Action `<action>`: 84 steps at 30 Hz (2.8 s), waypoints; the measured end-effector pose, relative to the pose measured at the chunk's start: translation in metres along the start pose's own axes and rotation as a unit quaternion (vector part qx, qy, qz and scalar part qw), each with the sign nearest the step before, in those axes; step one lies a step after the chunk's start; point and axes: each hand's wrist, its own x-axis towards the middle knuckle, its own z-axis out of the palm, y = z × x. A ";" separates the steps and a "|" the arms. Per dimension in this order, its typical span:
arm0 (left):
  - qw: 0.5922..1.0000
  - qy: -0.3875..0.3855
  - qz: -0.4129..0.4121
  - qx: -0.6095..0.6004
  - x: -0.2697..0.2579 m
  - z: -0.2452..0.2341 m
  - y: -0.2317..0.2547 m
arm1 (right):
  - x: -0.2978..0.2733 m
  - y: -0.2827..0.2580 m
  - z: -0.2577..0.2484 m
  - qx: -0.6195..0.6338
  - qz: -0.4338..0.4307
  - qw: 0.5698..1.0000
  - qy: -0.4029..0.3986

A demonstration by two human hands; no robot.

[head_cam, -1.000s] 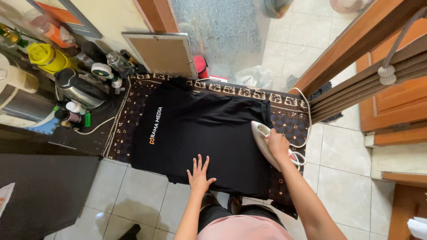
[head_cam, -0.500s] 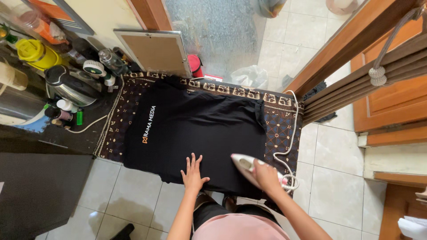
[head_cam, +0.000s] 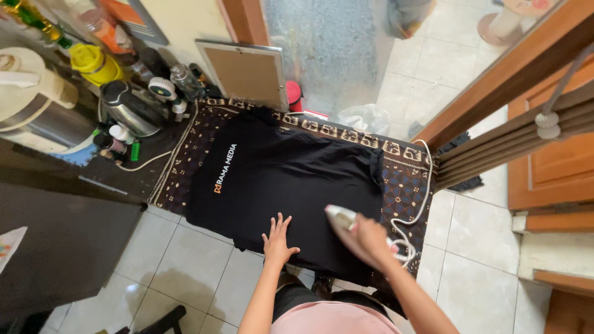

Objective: The person irons a black t-shirt on a patterned tablecloth, smoothing the fabric and using a pink steam iron to remove wrinkles. The person then folds the t-shirt neatly and places it on a pile of other clothes.

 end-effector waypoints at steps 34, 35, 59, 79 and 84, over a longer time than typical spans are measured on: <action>0.964 0.156 0.197 -0.092 0.080 -0.120 -0.182 | 0.050 -0.131 0.005 -0.006 0.074 0.996 0.047; 0.961 0.161 0.205 -0.096 0.088 -0.130 -0.186 | 0.061 -0.128 0.000 0.022 0.099 0.993 0.063; 0.962 0.211 0.118 -0.128 0.405 -0.209 -0.189 | 0.115 -0.247 0.000 0.014 0.113 0.991 0.076; 0.982 0.133 0.009 -0.132 0.327 -0.197 -0.253 | 0.142 -0.288 0.038 0.009 -0.043 0.998 0.038; 0.954 0.210 0.015 -0.215 0.332 -0.204 -0.258 | 0.204 -0.294 0.018 0.027 0.070 0.992 0.101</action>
